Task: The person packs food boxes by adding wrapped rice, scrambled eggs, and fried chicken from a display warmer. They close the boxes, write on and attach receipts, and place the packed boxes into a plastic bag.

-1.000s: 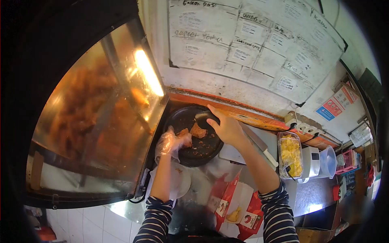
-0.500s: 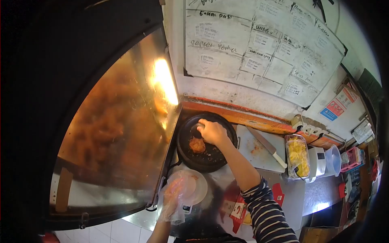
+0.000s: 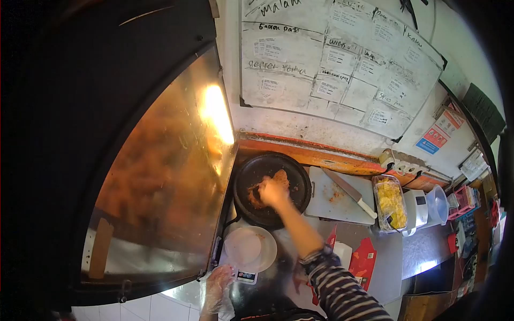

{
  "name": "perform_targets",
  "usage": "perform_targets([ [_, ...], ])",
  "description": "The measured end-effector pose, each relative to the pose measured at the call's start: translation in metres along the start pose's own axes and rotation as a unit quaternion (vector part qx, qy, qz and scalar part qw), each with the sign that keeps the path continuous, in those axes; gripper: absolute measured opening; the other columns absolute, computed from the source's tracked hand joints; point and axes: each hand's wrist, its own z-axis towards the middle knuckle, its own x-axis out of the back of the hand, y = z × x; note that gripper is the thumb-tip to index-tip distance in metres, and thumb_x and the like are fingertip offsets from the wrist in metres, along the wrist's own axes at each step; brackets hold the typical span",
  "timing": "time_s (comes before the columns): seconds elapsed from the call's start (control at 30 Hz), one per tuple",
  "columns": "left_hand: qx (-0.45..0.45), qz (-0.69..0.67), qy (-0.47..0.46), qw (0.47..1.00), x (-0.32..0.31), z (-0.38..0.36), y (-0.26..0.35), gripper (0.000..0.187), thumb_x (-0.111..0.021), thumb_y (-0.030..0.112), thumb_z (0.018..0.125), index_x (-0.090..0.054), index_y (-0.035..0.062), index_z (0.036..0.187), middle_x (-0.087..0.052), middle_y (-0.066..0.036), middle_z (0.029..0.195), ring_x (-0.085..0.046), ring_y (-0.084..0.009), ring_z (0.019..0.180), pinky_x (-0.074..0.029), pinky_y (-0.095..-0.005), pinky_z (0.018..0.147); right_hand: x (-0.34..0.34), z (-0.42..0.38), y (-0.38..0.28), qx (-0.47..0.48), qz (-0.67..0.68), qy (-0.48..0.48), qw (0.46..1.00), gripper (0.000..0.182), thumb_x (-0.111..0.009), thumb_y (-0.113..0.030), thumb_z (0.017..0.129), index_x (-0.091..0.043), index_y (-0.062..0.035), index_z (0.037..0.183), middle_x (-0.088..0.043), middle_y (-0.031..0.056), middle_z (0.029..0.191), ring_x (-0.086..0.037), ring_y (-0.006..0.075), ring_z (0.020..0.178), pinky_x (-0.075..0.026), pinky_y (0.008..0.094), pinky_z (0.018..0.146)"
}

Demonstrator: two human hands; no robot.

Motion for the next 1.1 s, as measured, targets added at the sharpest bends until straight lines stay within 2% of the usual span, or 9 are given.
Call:
perform_targets([
  [0.17,-0.03,-0.021,-0.019,0.999,-0.02,0.004,0.012,0.03,-0.058,0.02,0.088,-0.059,-0.0003,0.11,-0.062,-0.011,0.109,-0.06,-0.0191,0.094,-0.049,-0.031,0.08,-0.015,0.053,0.019,-0.011,-0.023,-0.148,0.989,0.045,-0.05,-0.04,0.088,-0.052,-0.0189,0.128,-0.066,0.013,0.101,-0.066,0.0289,0.069,-0.051,0.0408,0.074],
  [0.23,-0.158,0.25,-0.06,0.954,-0.011,0.012,-0.012,0.026,-0.06,0.021,0.086,-0.062,0.0047,0.106,-0.061,-0.01,0.111,-0.059,-0.0213,0.096,-0.048,-0.0308,0.081,0.044,0.024,-0.012,-0.062,0.063,-0.132,0.987,0.046,-0.05,-0.041,0.088,-0.05,-0.0193,0.129,-0.066,0.0143,0.1,-0.064,0.0266,0.059,-0.052,0.0384,0.07],
  [0.33,-0.264,0.505,-0.107,0.815,-0.04,0.018,0.008,0.023,-0.063,0.031,0.082,-0.065,0.0157,0.1,-0.06,-0.007,0.111,-0.053,-0.022,0.105,-0.04,-0.039,0.088,0.073,0.006,-0.025,-0.009,0.075,-0.017,0.997,0.046,-0.053,-0.045,0.085,-0.053,-0.022,0.125,-0.062,0.0182,0.111,-0.057,0.0329,0.108,-0.044,0.0451,0.091],
  [0.37,-0.337,0.604,-0.123,0.712,-0.046,0.018,0.009,0.024,-0.063,0.034,0.081,-0.065,0.0187,0.099,-0.059,-0.006,0.11,-0.051,-0.0215,0.107,-0.036,-0.0431,0.091,0.043,0.01,-0.017,-0.012,0.078,-0.021,0.997,0.046,-0.053,-0.045,0.085,-0.053,-0.022,0.125,-0.062,0.0182,0.111,-0.057,0.0329,0.108,-0.044,0.0451,0.091],
  [0.53,-0.355,0.726,-0.101,0.58,-0.014,0.05,-0.037,0.022,-0.063,0.04,0.076,-0.064,0.0263,0.093,-0.06,0.002,0.1,-0.052,-0.0169,0.102,-0.031,-0.0486,0.088,-0.03,0.014,0.008,-0.017,0.004,-0.071,0.997,0.048,-0.049,-0.043,0.087,-0.049,-0.0177,0.128,-0.059,0.0215,0.114,-0.056,0.038,0.108,-0.042,0.0466,0.093],
  [0.63,-0.325,0.709,-0.058,0.623,-0.009,0.057,-0.033,0.019,-0.065,0.034,0.075,-0.065,0.0263,0.093,-0.06,0.002,0.095,-0.052,-0.0177,0.099,-0.032,-0.048,0.086,-0.002,0.03,0.018,0.052,-0.058,-0.058,0.995,0.049,-0.054,-0.042,0.086,-0.05,-0.018,0.129,-0.061,0.018,0.112,-0.067,0.0309,0.078,-0.053,0.043,0.074],
  [0.7,-0.303,0.705,-0.064,0.638,-0.012,0.055,-0.025,0.019,-0.066,0.03,0.074,-0.065,0.0246,0.093,-0.059,0.001,0.093,-0.053,-0.019,0.097,-0.031,-0.0478,0.086,0.044,0.013,0.004,-0.047,0.086,-0.092,0.991,0.051,-0.054,-0.042,0.086,-0.049,-0.0175,0.13,-0.063,0.0183,0.108,-0.066,0.031,0.073,-0.053,0.0427,0.07],
  [0.87,-0.34,0.685,-0.04,0.643,-0.026,0.05,-0.011,0.036,-0.069,0.038,0.069,-0.063,0.0198,0.099,-0.056,-0.002,0.1,-0.051,-0.0216,0.099,-0.029,-0.0489,0.088,0.115,0.016,-0.001,0.038,0.03,0.087,0.995,0.051,-0.052,-0.045,0.087,-0.049,-0.0155,0.129,-0.063,0.0202,0.107,-0.062,0.0356,0.093,-0.048,0.0456,0.084],
  [1.1,-0.318,0.676,-0.094,0.658,-0.053,0.044,0.018,0.043,-0.067,0.041,0.071,-0.061,0.014,0.103,-0.056,-0.006,0.102,-0.051,-0.0241,0.101,-0.029,-0.0492,0.084,0.031,0.07,0.074,-0.128,0.025,-0.077,0.988,0.051,-0.049,-0.043,0.089,-0.044,-0.0151,0.132,-0.063,0.022,0.105,-0.064,0.0321,0.09,-0.05,0.0434,0.077],
])
